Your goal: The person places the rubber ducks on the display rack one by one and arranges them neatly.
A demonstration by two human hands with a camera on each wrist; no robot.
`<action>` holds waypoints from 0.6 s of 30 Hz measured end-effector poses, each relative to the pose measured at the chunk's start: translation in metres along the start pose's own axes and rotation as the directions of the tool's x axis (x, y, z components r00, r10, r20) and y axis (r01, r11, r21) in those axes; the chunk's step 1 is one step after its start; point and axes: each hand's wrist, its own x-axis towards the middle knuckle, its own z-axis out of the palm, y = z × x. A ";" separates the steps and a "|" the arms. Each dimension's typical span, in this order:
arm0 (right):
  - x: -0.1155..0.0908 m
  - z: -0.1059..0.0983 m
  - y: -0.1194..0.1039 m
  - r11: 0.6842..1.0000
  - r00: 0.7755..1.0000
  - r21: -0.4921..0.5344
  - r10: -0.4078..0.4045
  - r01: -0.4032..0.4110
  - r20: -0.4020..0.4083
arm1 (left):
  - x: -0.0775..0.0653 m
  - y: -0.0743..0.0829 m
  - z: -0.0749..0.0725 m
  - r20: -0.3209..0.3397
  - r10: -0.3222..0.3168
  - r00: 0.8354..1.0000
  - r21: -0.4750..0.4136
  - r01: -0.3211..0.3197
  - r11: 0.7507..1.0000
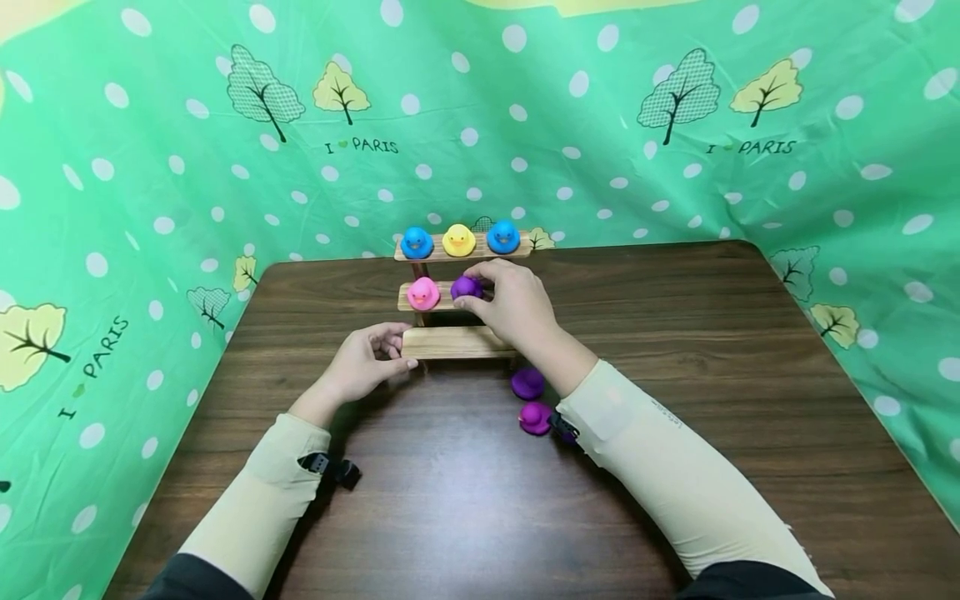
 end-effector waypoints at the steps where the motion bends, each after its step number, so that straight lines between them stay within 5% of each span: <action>1: 0.000 0.000 0.001 1.000 1.000 0.000 -0.001 0.001 0.001 | 0.000 0.000 0.000 0.001 -0.004 1.000 0.000 0.004 1.000; 13: -0.029 -0.026 0.009 0.988 0.989 0.097 -0.111 0.120 -0.098 | 0.000 -0.001 0.000 0.008 -0.006 1.000 -0.005 0.006 1.000; 18: -0.050 -0.044 0.019 0.986 0.991 0.130 -0.096 0.108 -0.092 | 0.001 -0.002 0.000 0.006 -0.011 1.000 0.003 0.011 1.000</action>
